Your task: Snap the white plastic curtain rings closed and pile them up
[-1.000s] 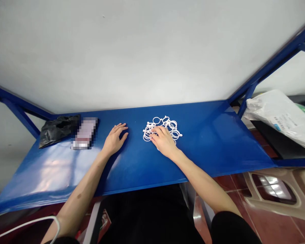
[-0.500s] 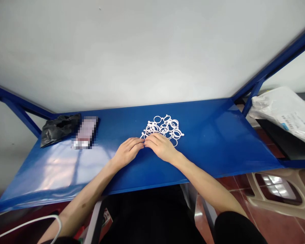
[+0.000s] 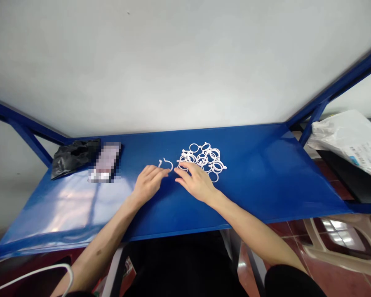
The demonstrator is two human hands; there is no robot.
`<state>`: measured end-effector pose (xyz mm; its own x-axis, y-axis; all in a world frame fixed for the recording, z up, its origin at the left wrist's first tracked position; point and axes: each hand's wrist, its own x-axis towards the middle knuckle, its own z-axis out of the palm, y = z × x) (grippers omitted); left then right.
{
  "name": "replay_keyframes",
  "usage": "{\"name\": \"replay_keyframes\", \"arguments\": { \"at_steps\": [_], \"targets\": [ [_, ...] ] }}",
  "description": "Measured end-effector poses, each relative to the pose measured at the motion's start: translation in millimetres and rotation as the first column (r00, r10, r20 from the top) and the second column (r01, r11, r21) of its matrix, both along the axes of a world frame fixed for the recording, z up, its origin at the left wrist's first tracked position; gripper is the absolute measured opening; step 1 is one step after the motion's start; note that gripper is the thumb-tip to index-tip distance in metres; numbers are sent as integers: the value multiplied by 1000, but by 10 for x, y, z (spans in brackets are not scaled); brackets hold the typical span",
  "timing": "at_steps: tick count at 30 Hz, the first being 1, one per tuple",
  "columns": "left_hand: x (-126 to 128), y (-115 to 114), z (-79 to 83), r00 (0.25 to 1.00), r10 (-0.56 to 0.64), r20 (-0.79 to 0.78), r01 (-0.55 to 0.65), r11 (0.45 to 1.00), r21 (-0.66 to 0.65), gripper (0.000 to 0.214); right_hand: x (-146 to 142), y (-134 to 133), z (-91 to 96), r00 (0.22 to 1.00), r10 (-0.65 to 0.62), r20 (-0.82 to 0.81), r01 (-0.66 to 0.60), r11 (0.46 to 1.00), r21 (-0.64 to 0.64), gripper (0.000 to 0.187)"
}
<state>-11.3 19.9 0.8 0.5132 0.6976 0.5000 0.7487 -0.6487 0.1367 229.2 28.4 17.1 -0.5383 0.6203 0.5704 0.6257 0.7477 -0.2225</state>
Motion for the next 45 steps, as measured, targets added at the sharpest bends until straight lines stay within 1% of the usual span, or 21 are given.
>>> {"name": "replay_keyframes", "arguments": {
  "at_steps": [1,3,5,7,10,13,17,21,25,28,31,35,38,43,45],
  "targets": [
    [-81,34,-16,997,65,43,-65,998,-18,36,21,38,1,998,-56,-9,56,998,-26,27],
    [-246,104,-48,974,210,88,-205,976,-68,37,83,118,-3,984,-178,-8,177,981,-80,28],
    [-380,157,-67,944,321,74,-312,944,-109,36,156,190,-19,966,-257,10,257,959,-121,28],
    [-451,182,-66,919,389,64,-380,917,-118,32,215,239,-42,962,-272,32,273,950,-151,26],
    [-437,176,-30,899,426,98,-418,903,-95,24,250,263,-66,970,-237,50,242,956,-165,21],
    [-337,145,17,917,376,132,-366,926,-91,19,231,249,-64,979,-197,43,202,968,-147,21],
    [-186,93,41,964,225,143,-209,971,-118,17,193,222,-40,988,-155,8,155,980,-127,19],
    [-47,26,34,986,88,140,-74,992,-99,18,163,183,-4,996,-88,-11,86,989,-119,19],
    [91,-54,31,992,-22,127,23,1000,-8,22,121,127,28,1000,-8,-12,7,996,-93,18],
    [191,-103,28,989,-101,109,95,994,55,25,96,88,24,997,73,19,-72,996,-57,18],
    [260,-124,7,982,-176,71,172,984,54,17,86,66,5,987,155,35,-155,988,-16,18],
    [276,-115,-26,979,-187,85,191,981,-33,9,79,51,-9,979,195,66,-195,981,-6,17],
    [258,-105,-12,978,-188,90,194,978,-74,14,64,26,-2,977,186,106,-185,983,-17,19],
    [244,-116,79,983,-185,14,186,982,-35,26,21,-47,34,969,195,150,-192,981,-35,26],
    [251,-128,120,984,-176,-25,176,984,-3,27,11,-70,50,972,182,149,-182,983,-12,29]
  ]
}}
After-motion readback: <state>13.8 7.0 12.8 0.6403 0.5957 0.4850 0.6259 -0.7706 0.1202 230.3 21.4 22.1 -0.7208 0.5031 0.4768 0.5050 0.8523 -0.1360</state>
